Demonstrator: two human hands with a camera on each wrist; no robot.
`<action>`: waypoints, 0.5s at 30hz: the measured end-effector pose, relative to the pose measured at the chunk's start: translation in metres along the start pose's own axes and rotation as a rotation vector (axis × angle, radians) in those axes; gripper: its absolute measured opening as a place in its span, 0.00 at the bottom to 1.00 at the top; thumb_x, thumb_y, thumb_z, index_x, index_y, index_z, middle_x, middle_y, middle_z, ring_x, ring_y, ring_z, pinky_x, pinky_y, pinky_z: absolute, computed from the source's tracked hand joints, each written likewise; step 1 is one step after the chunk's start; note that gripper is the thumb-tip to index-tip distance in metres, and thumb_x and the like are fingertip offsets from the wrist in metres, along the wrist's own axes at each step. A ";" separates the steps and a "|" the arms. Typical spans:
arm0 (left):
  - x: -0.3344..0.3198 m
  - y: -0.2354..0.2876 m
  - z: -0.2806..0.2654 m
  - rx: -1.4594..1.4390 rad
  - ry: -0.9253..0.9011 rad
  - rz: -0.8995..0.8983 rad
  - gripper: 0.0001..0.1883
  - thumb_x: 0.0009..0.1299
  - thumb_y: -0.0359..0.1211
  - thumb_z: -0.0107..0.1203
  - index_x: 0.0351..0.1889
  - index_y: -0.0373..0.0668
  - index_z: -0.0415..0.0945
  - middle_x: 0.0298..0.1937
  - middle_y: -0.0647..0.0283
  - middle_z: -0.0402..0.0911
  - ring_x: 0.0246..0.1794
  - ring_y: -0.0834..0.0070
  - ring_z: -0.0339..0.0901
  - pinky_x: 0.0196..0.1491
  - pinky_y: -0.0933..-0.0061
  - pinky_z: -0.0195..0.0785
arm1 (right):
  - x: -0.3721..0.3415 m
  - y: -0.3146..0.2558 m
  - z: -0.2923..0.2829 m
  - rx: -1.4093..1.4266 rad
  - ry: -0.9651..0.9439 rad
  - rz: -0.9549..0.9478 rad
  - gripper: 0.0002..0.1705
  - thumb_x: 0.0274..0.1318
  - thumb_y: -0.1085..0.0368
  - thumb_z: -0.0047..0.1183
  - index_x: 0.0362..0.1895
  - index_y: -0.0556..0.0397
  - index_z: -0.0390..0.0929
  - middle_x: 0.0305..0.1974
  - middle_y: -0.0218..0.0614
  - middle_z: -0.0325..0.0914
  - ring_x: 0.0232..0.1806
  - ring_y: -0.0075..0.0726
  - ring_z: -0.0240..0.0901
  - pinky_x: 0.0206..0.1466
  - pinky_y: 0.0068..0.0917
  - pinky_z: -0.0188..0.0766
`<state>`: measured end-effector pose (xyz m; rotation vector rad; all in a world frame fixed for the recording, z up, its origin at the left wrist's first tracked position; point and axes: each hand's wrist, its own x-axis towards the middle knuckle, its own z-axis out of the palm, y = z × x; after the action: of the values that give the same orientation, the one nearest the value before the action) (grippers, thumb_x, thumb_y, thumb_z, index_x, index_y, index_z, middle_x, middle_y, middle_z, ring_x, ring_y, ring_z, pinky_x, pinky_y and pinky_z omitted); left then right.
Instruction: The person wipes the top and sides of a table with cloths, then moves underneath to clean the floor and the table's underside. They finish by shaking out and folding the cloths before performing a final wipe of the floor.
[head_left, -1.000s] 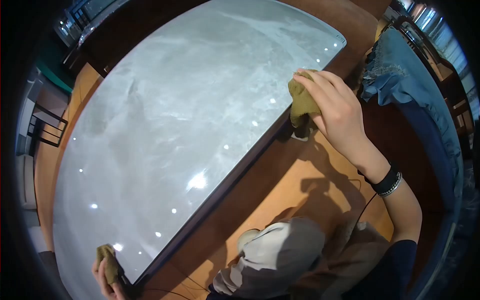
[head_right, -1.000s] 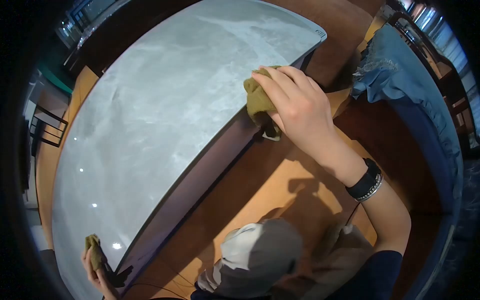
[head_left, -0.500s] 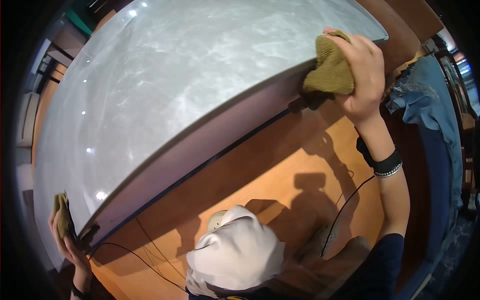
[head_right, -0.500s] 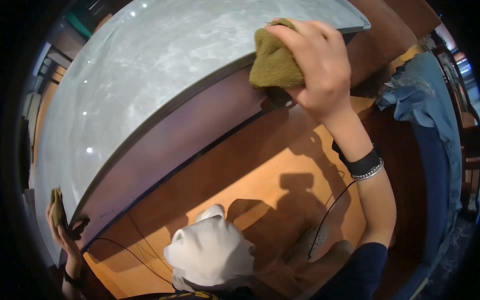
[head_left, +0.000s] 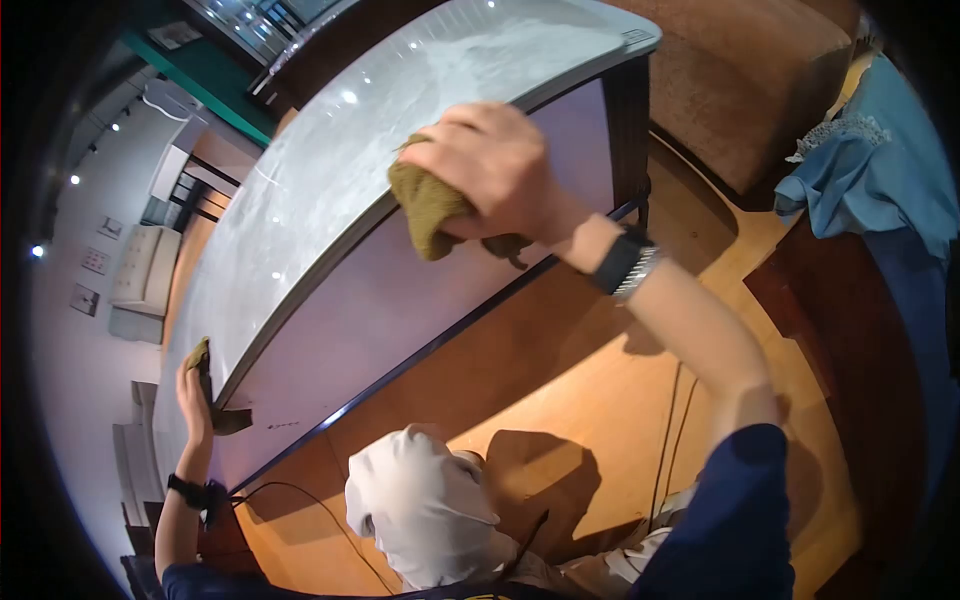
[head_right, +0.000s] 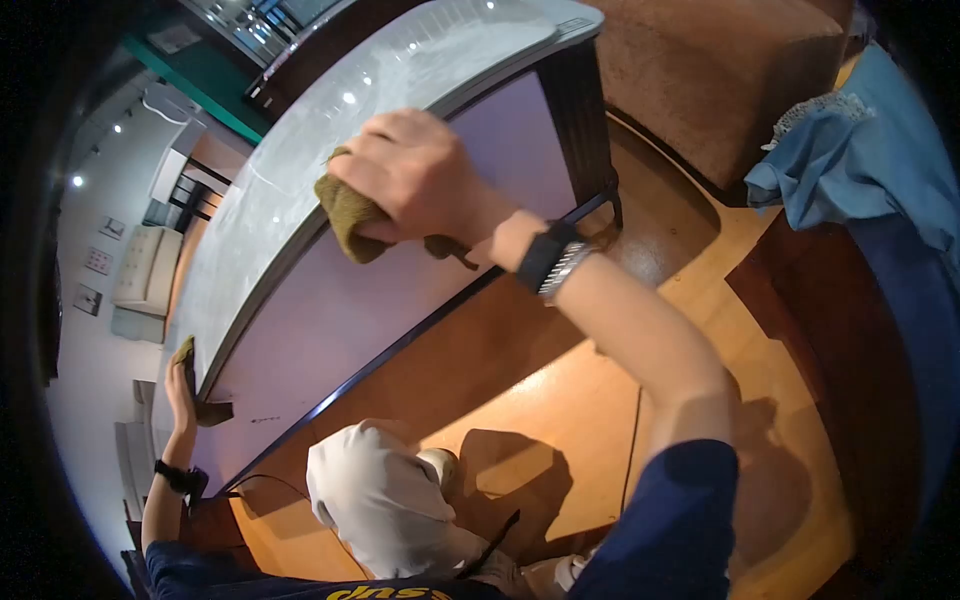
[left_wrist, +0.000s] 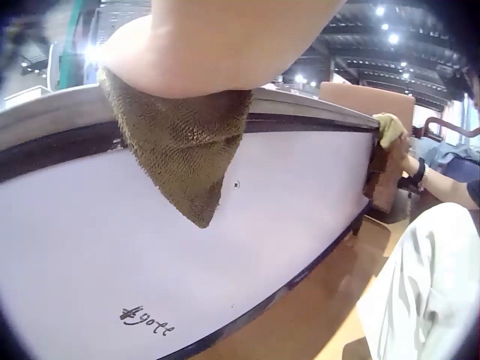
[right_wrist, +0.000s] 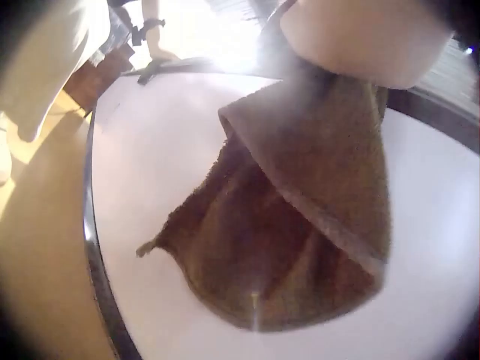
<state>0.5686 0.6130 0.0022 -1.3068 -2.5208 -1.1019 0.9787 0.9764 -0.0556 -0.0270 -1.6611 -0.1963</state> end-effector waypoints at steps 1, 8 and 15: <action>0.004 -0.002 0.006 0.072 0.105 -0.026 0.18 0.67 0.35 0.40 0.50 0.33 0.69 0.48 0.57 0.72 0.48 0.71 0.68 0.54 0.73 0.57 | 0.000 -0.001 0.005 0.045 0.087 0.078 0.22 0.26 0.56 0.61 0.34 0.45 0.76 0.30 0.30 0.75 0.36 0.36 0.71 0.40 0.31 0.68; 0.010 0.104 0.067 0.284 -0.017 0.154 0.20 0.66 0.38 0.40 0.50 0.35 0.69 0.49 0.50 0.70 0.51 0.60 0.66 0.55 0.66 0.55 | 0.013 -0.015 0.002 0.135 0.185 0.190 0.19 0.25 0.58 0.61 0.30 0.47 0.75 0.26 0.30 0.72 0.35 0.36 0.71 0.40 0.30 0.68; 0.021 0.185 0.137 0.287 -0.088 0.138 0.22 0.67 0.43 0.39 0.52 0.37 0.67 0.50 0.49 0.68 0.53 0.57 0.64 0.56 0.64 0.54 | 0.007 -0.010 0.002 0.237 0.160 0.159 0.18 0.24 0.59 0.60 0.27 0.49 0.74 0.25 0.31 0.72 0.32 0.35 0.71 0.37 0.30 0.69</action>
<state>0.7251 0.7831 0.0130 -1.4463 -2.4864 -0.6407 0.9744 0.9666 -0.0497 0.0349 -1.5051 0.1174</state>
